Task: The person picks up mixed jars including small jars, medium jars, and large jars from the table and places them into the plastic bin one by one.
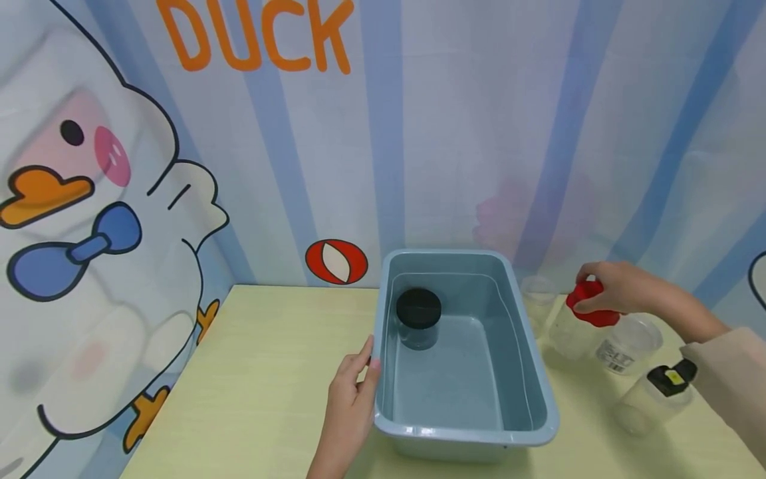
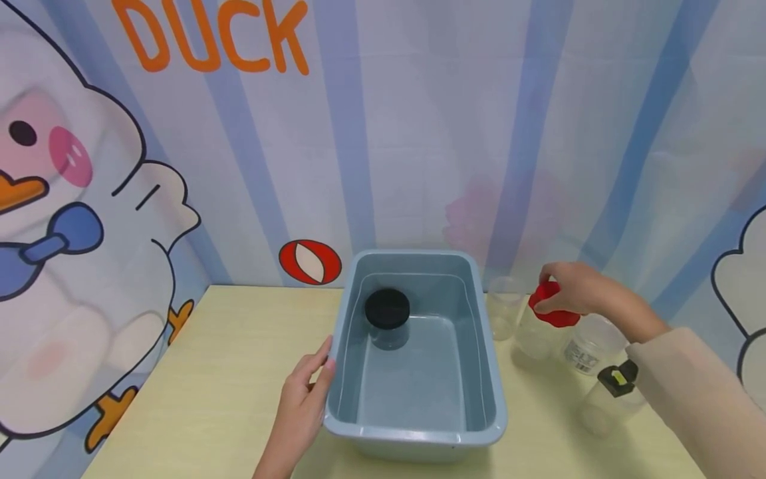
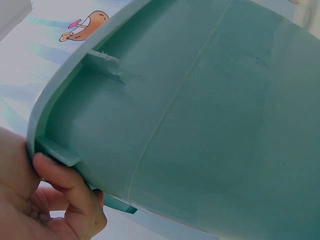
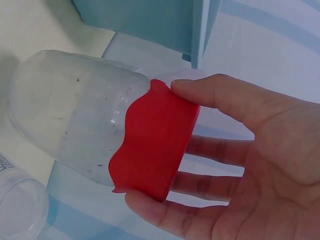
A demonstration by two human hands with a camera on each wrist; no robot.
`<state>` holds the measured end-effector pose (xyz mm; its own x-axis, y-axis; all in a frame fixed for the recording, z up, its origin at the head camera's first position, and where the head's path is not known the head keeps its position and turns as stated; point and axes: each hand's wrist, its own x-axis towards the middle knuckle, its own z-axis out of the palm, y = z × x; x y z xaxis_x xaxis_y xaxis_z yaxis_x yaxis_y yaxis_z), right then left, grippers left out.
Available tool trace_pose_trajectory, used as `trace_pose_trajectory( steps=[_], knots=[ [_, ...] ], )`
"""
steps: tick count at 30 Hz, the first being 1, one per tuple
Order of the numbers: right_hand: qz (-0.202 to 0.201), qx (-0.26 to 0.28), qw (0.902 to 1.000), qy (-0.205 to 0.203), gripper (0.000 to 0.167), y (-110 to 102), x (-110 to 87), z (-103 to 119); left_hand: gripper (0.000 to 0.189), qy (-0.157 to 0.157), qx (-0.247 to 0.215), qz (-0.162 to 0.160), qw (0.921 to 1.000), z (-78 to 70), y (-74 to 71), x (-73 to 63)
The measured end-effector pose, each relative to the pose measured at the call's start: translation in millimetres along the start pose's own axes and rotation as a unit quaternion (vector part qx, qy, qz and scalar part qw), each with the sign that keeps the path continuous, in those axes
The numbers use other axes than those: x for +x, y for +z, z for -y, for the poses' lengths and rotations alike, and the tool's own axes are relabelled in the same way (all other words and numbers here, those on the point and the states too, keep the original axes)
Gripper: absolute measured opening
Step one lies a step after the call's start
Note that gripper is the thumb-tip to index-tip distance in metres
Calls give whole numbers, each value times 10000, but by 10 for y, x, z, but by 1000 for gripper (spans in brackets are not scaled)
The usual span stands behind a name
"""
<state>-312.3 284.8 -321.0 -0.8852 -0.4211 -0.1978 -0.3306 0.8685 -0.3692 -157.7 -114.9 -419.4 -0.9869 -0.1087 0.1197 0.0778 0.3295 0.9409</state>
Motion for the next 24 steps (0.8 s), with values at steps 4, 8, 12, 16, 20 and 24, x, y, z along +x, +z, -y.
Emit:
trace_pose_trajectory(
  steps=[4,8,12,16,20,24],
  knots=[
    [-48,-35,10000,-26,46,-32,-16,43,50,-81,49,-3,10000,2,-3,-4],
    [-53,-43,10000,-5,47,-59,-19,72,50,-79,57,27,9999,6,-8,-8],
    [-39,-18,10000,-9,49,-83,-30,80,50,-55,43,45,10000,6,-12,-11],
    [-109,-54,9999,-57,49,-117,-45,70,51,-49,30,62,10000,3,-12,-13],
    [-227,-137,9996,-114,48,-164,-54,66,50,-28,-6,58,10000,3,-11,-10],
    [-295,-122,9994,-107,48,-218,-65,81,50,3,18,48,10000,1,-10,3]
  ],
)
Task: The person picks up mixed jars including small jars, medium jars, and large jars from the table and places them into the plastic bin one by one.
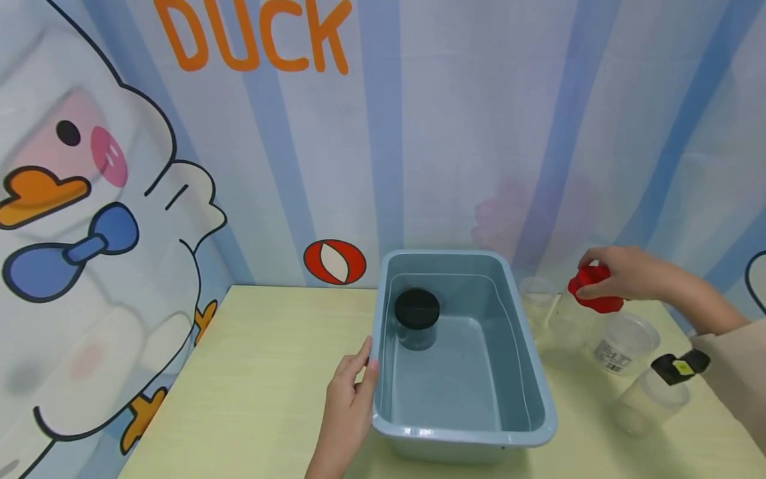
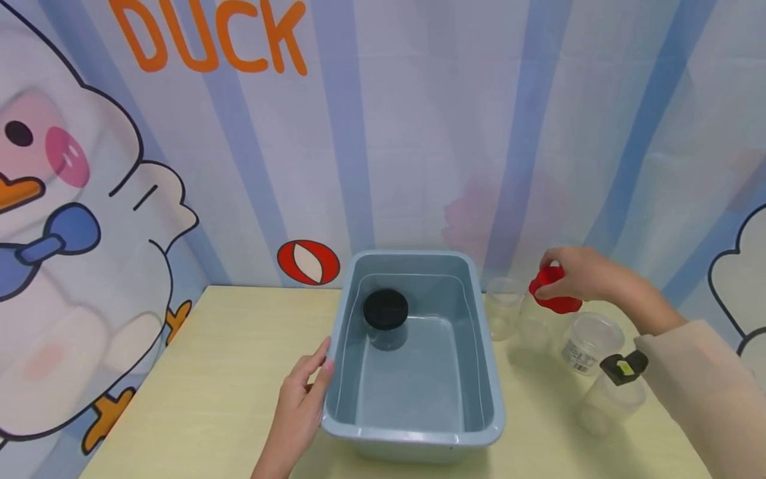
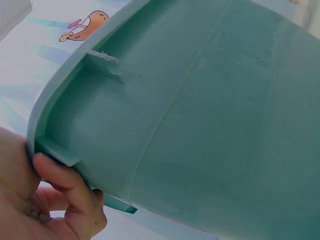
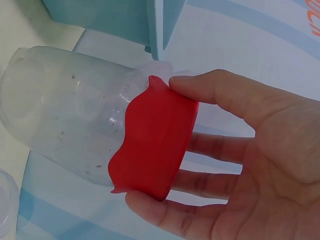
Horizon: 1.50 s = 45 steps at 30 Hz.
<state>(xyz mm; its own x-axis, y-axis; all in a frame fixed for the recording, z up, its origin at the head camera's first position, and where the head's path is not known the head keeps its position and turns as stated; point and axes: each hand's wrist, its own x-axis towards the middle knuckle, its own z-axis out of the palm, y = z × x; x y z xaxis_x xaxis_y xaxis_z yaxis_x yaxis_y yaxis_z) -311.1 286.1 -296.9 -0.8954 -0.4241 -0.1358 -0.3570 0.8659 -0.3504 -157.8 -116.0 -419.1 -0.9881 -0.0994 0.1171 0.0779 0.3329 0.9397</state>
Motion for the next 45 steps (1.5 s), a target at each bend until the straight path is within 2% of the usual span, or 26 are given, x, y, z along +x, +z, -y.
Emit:
trace_pose_trajectory(
  steps=[7,29,36,45],
  knots=[
    [-72,37,10000,14,49,-51,-14,38,50,56,-32,-7,10000,-11,-1,6],
    [-142,-101,9997,142,51,-184,-36,51,50,-72,15,-2,10000,-3,-2,-23],
    [-160,-136,9995,220,53,-209,-45,64,50,8,-6,-21,10000,-10,0,-9],
    [-221,-154,9996,131,52,-243,-40,67,50,-51,11,-17,10000,-10,3,-14]
  ],
)
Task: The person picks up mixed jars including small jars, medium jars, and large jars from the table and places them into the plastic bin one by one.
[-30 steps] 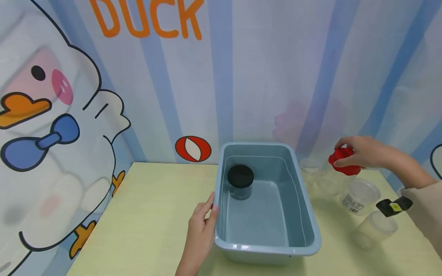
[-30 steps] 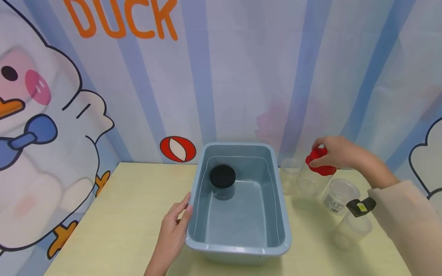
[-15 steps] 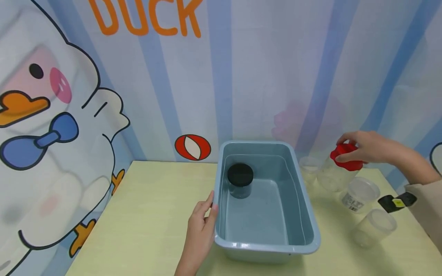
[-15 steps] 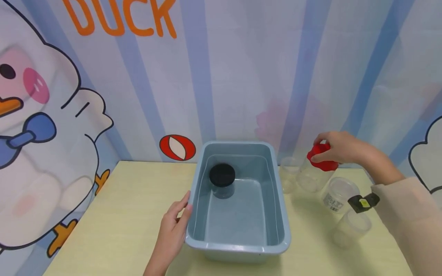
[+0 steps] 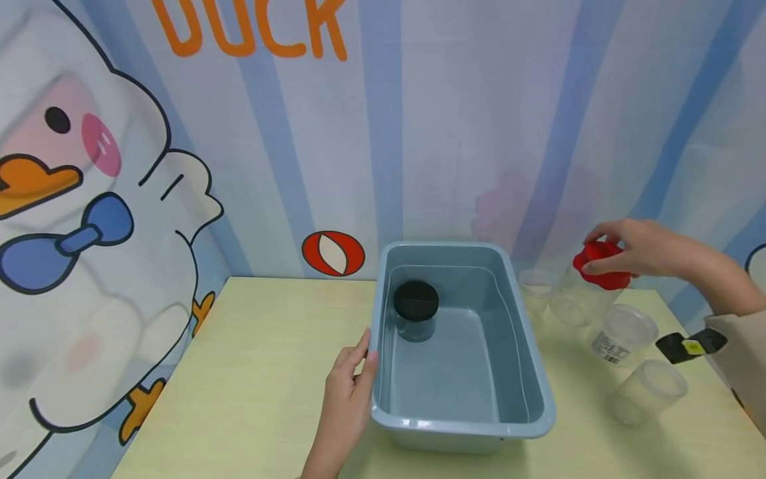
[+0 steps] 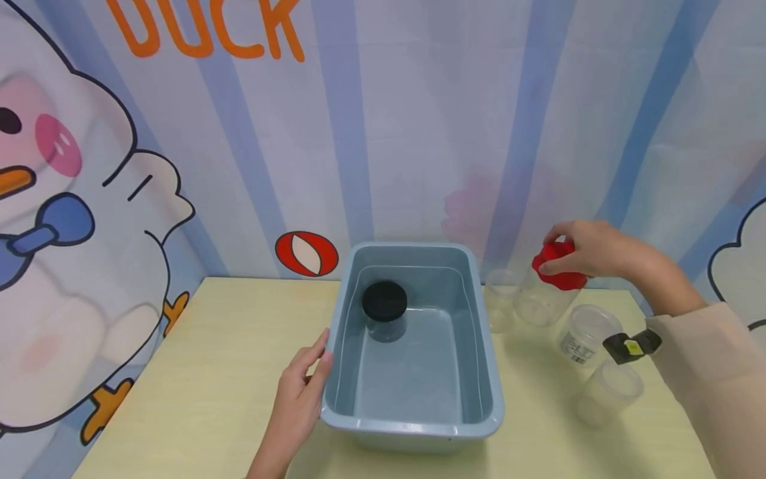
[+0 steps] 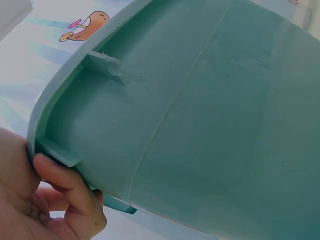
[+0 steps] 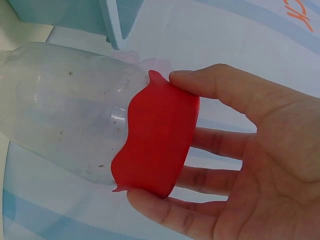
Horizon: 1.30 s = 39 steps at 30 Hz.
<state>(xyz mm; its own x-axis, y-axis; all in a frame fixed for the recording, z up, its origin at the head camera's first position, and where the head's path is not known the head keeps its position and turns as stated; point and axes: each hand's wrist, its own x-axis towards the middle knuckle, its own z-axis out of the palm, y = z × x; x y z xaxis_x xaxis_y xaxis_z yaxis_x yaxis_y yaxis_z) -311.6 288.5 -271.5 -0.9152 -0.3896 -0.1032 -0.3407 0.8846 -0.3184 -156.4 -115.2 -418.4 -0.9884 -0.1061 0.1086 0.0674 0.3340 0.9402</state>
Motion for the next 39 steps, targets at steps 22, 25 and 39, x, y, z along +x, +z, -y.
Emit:
trace_pose_trajectory(
  steps=[22,25,39],
  knots=[
    [-75,5,10000,-10,55,-100,-8,33,50,-182,60,-32,9998,-16,15,4],
    [-73,-38,10000,-9,55,-121,-7,35,50,-183,54,-36,9998,-16,13,7],
    [-232,-279,9993,-56,55,-229,35,135,50,-217,84,-63,9997,-10,23,16]
  ],
)
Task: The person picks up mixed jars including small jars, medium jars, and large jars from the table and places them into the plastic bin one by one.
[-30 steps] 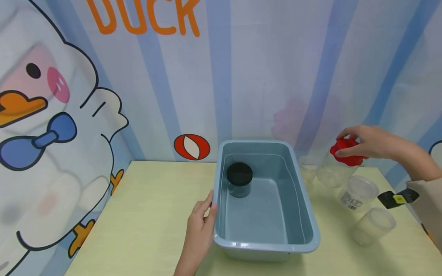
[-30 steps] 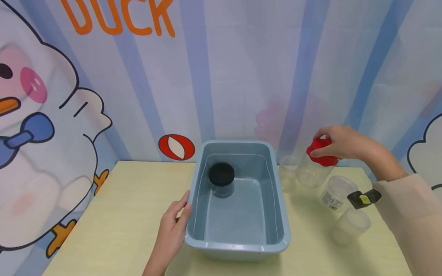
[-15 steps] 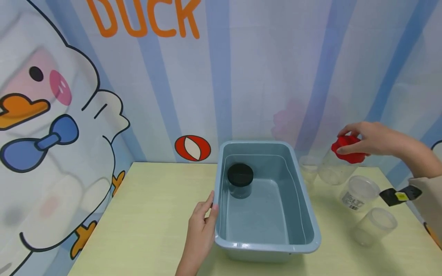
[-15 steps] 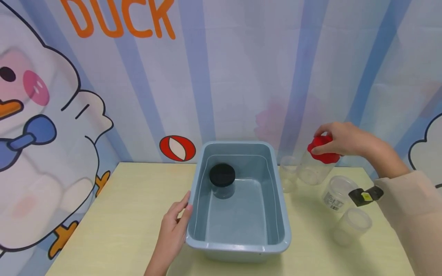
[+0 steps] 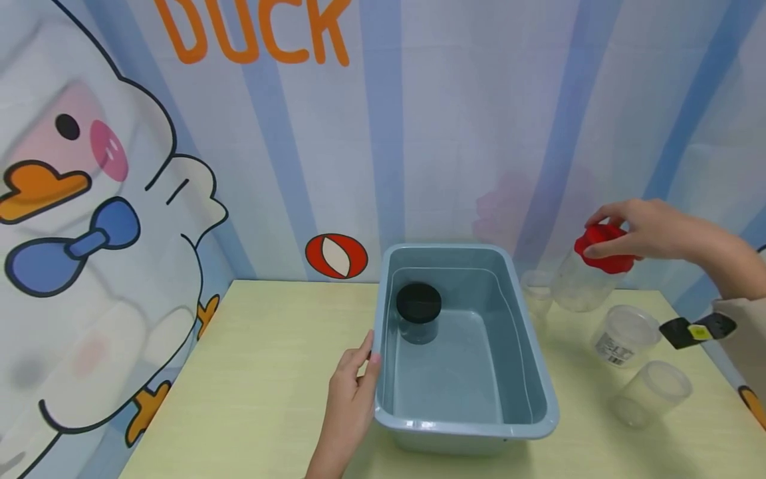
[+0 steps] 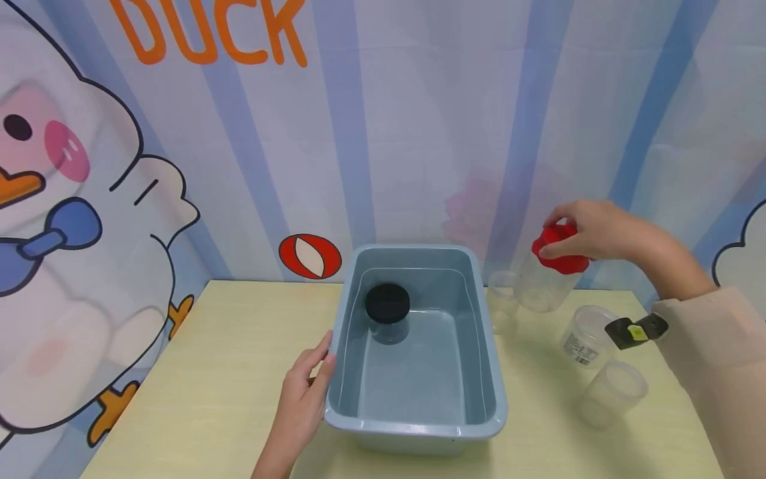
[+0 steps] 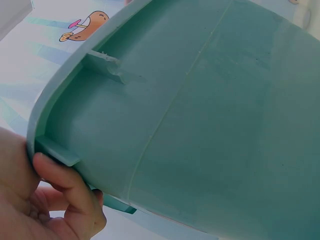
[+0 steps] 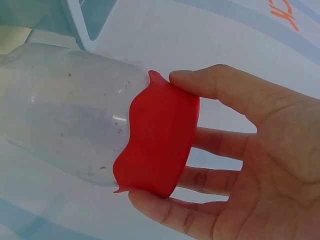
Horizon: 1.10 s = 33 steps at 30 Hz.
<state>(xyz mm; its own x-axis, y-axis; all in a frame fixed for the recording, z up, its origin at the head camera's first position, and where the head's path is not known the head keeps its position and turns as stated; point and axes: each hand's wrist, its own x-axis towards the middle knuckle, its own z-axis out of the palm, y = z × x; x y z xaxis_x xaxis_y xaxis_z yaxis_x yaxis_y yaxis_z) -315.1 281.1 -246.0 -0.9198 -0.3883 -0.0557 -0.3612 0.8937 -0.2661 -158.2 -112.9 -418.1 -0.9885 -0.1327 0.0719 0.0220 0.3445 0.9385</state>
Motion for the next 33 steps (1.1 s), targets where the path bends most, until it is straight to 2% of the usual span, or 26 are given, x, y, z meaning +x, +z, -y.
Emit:
trace_pose_trajectory(
  steps=[33],
  knots=[
    [-108,54,9999,-99,56,-171,81,188,52,51,-54,81,9999,4,-12,3]
  ],
)
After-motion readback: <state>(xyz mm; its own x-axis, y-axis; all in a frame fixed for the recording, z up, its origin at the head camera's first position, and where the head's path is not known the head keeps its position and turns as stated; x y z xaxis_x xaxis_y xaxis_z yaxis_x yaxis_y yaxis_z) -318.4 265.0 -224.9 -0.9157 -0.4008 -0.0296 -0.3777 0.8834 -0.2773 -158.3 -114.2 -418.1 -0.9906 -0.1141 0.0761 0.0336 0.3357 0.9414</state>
